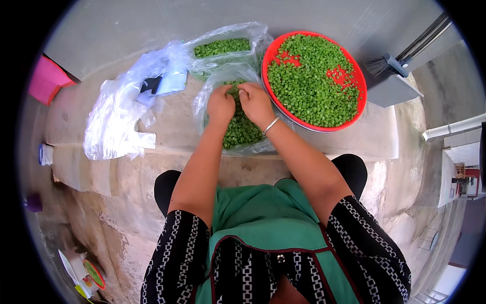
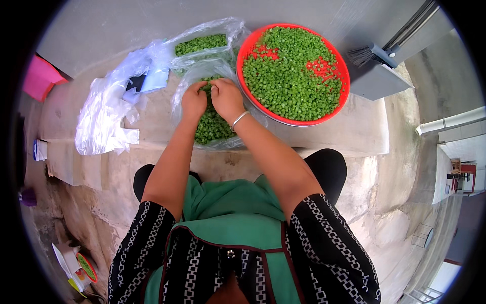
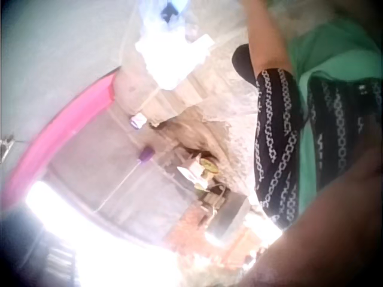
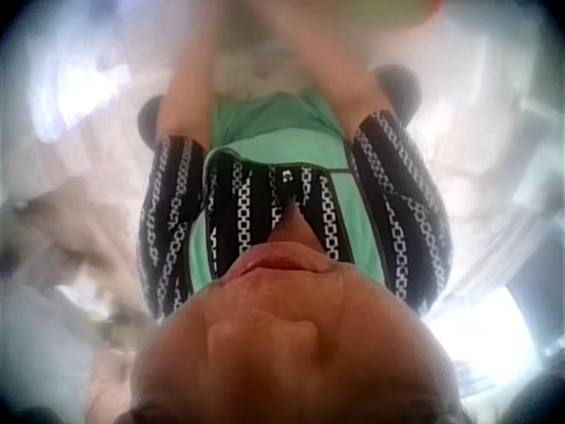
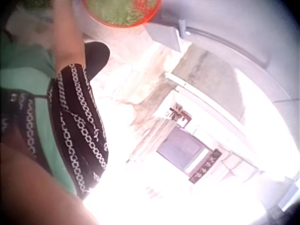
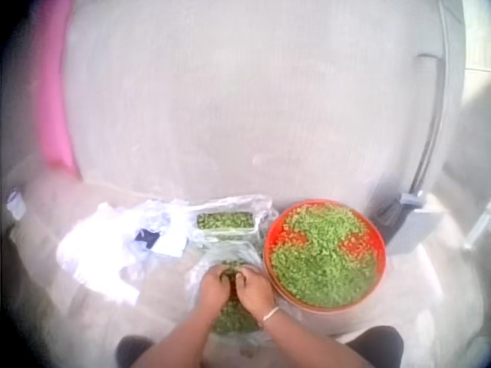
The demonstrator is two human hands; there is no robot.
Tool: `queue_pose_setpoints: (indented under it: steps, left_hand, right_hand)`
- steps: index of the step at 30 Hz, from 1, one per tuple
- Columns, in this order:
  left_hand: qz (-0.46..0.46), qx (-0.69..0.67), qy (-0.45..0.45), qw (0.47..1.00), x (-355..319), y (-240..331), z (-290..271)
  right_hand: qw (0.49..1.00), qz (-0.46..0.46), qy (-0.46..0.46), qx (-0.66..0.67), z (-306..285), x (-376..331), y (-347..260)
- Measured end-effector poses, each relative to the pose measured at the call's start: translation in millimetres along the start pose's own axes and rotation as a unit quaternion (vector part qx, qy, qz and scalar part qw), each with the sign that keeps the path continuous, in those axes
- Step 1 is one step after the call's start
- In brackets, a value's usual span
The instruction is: The person sorts green peas from a red colander into clear plastic bags by hand. They open bags, scoop peas, and transfer them, occasionally moving the colander and bags to continue the task.
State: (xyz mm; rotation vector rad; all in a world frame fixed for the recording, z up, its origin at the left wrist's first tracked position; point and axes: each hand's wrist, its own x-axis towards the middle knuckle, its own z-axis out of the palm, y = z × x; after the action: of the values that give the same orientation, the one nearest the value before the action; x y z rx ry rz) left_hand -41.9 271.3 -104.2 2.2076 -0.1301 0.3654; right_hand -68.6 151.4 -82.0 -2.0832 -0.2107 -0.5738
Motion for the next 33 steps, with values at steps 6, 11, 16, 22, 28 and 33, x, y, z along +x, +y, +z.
queue_pose_setpoints:
  steps: [6,11,16,22,28,33]
  left_hand:
    - [0.061,-0.086,0.002,0.994,-6,78,5]
    - [0.079,-0.086,-0.002,0.993,-16,125,76]
    - [-0.023,-0.022,-0.062,0.998,-35,147,119]
    - [-0.041,0.049,-0.061,0.996,-37,176,146]
    - [-0.041,-0.031,-0.014,0.999,-9,167,173]
    - [-0.101,-0.172,-0.004,0.98,23,168,201]
  right_hand:
    - [0.986,0.095,0.104,0.091,-92,12,-4]
    - [0.936,0.191,0.297,-0.001,-193,-5,66]
    - [0.911,0.284,0.278,-0.107,-229,-14,96]
    - [0.861,0.374,0.345,0.02,-216,-1,134]
    - [0.802,0.406,0.306,0.312,-184,14,130]
    - [0.722,0.447,0.288,0.442,-172,39,118]
